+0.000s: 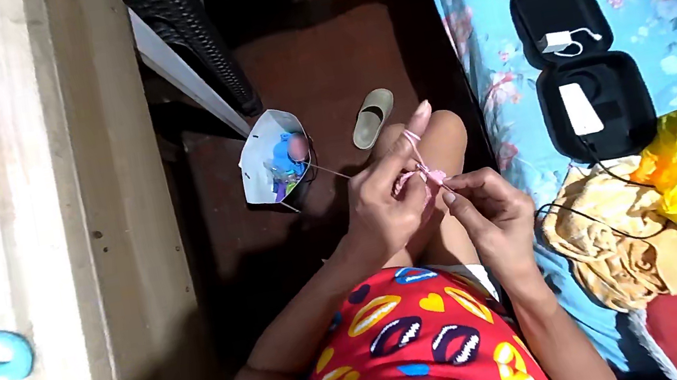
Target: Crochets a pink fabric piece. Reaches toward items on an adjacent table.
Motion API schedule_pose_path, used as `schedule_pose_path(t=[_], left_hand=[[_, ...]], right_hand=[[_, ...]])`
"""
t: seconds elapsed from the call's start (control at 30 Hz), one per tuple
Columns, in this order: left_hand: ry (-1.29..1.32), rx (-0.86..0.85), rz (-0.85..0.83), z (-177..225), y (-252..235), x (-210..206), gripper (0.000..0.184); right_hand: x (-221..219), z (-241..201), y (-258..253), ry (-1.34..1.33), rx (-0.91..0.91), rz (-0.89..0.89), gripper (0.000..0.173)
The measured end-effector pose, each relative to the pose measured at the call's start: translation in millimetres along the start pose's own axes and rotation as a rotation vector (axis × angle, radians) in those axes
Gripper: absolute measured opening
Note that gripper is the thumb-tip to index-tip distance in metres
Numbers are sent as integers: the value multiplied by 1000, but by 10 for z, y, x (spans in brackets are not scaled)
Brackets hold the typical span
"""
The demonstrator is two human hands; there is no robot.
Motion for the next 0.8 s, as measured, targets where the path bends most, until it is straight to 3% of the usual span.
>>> schedule_pose_path(t=[0.1,0.2,0.27,0.33,0.43,0.7,0.8], left_hand=[[-90,-204,95,106,73,-11,45],[23,-210,105,99,80,17,42],[185,-111,76,42,35,34,52],[309,2,36,-15,-11,34,62],[360,76,-6,-67,-44,29,68],[281,142,-41,-85,-62,13,72],[87,49,11,-30,-28,8,65]], right_hand=[[-25,63,-47,-154,-138,14,14],[-87,216,0,-516,-353,43,20],[-20,188,19,-406,-246,87,21],[63,59,40,-107,-36,110,15],[91,-78,66,171,173,116,12],[100,42,-30,-67,6,12,13],[75,36,-56,-38,-21,-22,13]])
Point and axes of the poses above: each hand's wrist, its own y-axis away from the middle knuckle, its own x-axis out of the back of the hand, z = x × y, the point moved 9 cm from there along -y, towards the middle knuckle, and after that the axes turned 8 degrees about x, right-handed, at the moved point
